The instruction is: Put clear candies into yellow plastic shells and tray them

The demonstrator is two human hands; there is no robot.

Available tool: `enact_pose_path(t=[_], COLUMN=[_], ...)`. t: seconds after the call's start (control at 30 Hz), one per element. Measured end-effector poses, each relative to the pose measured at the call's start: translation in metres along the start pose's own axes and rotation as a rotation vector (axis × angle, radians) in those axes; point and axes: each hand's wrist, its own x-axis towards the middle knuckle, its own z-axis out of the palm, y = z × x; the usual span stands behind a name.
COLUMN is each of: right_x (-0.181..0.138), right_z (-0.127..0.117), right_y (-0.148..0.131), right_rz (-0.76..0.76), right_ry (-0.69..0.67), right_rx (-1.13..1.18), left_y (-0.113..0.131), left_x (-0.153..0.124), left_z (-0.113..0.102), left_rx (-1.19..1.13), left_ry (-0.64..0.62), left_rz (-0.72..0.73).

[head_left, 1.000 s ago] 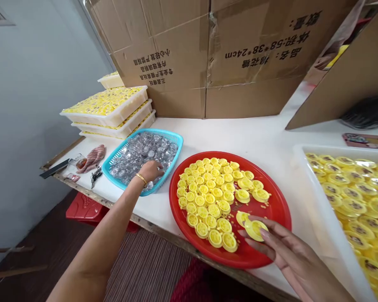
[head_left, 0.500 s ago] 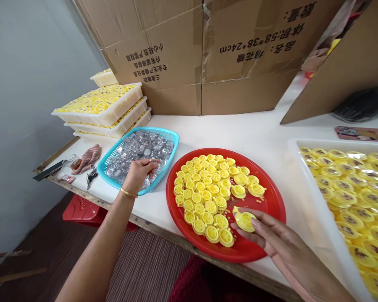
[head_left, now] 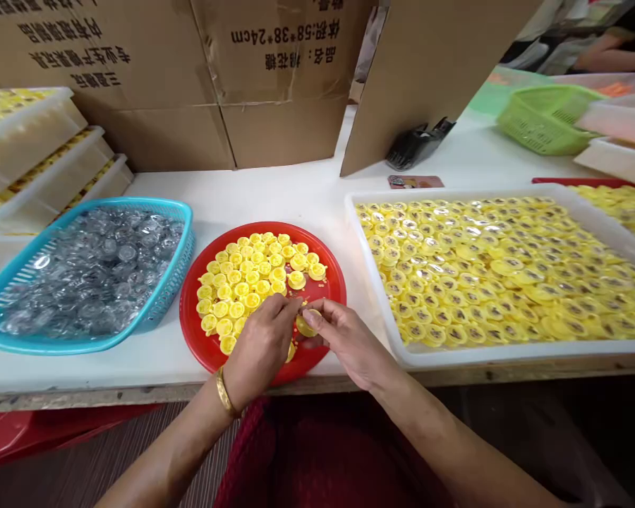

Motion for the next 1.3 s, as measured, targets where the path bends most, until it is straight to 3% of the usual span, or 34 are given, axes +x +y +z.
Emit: enact_pose_path(t=[0.27,0.47,0.63,0.9,1.17,1.3], right_x=[0.0,0.002,0.005,0.007,0.008,0.008], right_z=[-0.012,-0.02,-0.022,-0.024,-0.03,-0.029], right_y=[-0.007,-0.014,-0.017,-0.015,-0.009,-0.006], right_rz=[0.021,0.023,0.058,0.063,0.118,0.108], right_ry=[-0.051,-0.149,-0.228,-0.159,-0.23,-0.232], right_rx=[-0.05,-0.1,-0.159,-0.071,-0.095,0.0], left_y=[-0.003,-0.01,-0.012,-0.018,-0.02,-0.022], left_x=[0.005,0.011,0.014,0.012,0.012,0.012], left_z=[-0.012,-0.018,-0.01,-0.007,-0.008,-0.006], left_rx=[-0.473,-0.772,-0.967,-1.303,-1.472,-1.509], left_ry=[-0.18,-0.219,-0.236,-0.154,-0.072,-0.07], left_rz=[-0.204,-0.287,-0.513,-0.762,-0.805,-0.789])
